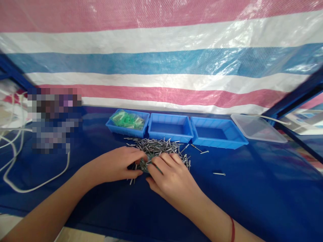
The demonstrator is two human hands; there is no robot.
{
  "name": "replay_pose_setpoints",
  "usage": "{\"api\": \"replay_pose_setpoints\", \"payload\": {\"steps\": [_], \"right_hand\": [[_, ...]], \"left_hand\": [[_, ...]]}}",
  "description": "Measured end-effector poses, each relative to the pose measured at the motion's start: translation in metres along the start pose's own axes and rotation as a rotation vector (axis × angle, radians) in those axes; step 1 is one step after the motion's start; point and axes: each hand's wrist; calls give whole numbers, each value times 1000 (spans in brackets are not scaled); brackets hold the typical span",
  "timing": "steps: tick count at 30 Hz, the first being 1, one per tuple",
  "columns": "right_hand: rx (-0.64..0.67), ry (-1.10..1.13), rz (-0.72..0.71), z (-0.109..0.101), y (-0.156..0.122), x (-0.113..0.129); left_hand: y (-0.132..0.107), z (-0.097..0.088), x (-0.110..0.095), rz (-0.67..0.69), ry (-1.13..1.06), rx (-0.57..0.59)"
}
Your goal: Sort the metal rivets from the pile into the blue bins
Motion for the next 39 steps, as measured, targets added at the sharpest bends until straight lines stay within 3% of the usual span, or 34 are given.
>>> {"api": "replay_pose_setpoints", "payload": {"steps": [13, 16, 20, 28, 33, 39], "right_hand": [[-126, -55, -55, 6, 3, 6], [-160, -42, 40, 2, 3, 1], [-239, 134, 227, -2, 2, -8], [-319, 611, 641, -4, -5, -22], [-412, 776, 674, -2, -6, -26], [-340, 772, 661, -4, -6, -26]], "left_hand": [[0, -6, -3, -15, -77, 4], [0, -9, -6, -57, -84, -86], [0, -12, -7, -138, -68, -210], [7, 1, 3, -180, -183, -245], [13, 7, 0, -291, -352, -328], [14, 8, -4, -346, -383, -362]]}}
Point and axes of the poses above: each hand's wrist, its own y-axis towards the middle knuckle, its own z-axis out of the palm, x = y × z, and after that the axes turned 13 degrees about y, right-handed
